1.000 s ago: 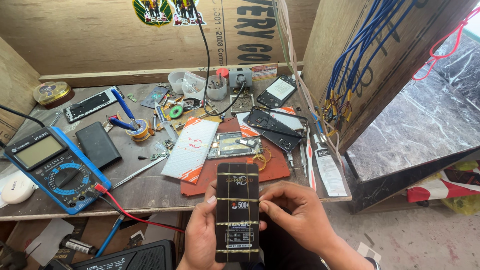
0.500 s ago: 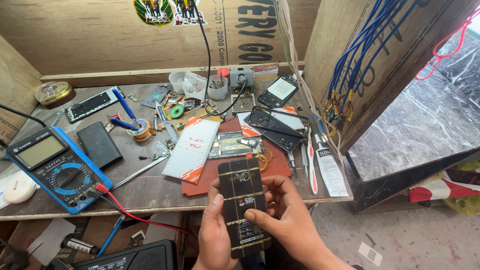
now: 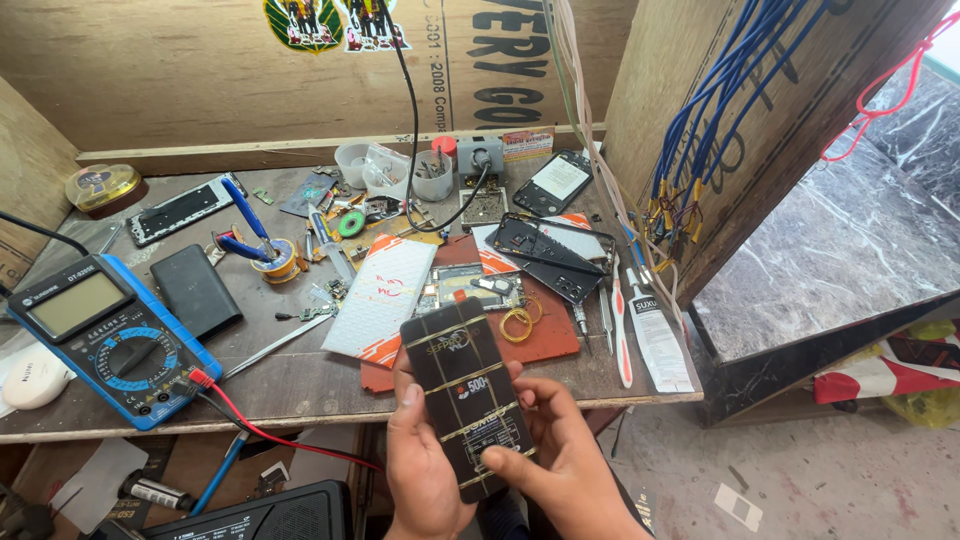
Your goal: The person handles a smartphone battery, turning it over and inspecting it, then picks up a small gold ring and manipulates it between fingers. Later, the person picks up a disassembled phone chassis and uses a screwdriver to point at internal components.
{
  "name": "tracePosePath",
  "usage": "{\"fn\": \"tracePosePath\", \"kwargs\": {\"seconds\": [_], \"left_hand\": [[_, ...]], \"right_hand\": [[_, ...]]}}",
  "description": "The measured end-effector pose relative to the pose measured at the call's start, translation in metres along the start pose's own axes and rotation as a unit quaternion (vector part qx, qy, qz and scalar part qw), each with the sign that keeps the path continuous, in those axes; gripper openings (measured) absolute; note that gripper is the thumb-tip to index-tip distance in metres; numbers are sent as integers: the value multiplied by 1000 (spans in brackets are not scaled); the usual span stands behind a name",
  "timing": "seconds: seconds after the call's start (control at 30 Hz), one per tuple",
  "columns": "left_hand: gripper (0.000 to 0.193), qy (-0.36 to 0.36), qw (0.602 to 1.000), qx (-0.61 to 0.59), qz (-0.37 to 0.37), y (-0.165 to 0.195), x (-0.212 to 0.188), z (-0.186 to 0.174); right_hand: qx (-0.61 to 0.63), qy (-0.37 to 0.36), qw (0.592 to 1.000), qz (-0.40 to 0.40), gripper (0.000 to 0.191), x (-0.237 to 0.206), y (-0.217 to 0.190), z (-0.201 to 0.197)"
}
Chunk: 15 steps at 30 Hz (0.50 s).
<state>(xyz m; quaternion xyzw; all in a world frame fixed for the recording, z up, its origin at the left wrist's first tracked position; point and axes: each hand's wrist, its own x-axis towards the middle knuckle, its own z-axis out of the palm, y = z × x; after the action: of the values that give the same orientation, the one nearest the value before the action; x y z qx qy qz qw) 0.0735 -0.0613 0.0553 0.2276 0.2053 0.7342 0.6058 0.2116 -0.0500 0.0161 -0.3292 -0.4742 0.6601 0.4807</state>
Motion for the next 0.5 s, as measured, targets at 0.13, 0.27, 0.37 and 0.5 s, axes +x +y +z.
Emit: {"fn": "tracePosePath", "kwargs": {"seconds": [0.13, 0.27, 0.37, 0.5], "left_hand": [[46, -13, 1000, -4, 15, 5, -1, 2], [46, 18, 1000, 13, 10, 4, -1, 5], [46, 27, 1000, 16, 4, 4, -1, 6], [50, -2, 1000, 26, 13, 7, -1, 2]], "right_hand": [[72, 41, 996, 12, 54, -1, 3, -9], [30, 4, 999, 29, 62, -1, 5, -6], [40, 0, 998, 52, 61, -2, 0, -4], [109, 33, 988, 104, 57, -1, -5, -1]]}}
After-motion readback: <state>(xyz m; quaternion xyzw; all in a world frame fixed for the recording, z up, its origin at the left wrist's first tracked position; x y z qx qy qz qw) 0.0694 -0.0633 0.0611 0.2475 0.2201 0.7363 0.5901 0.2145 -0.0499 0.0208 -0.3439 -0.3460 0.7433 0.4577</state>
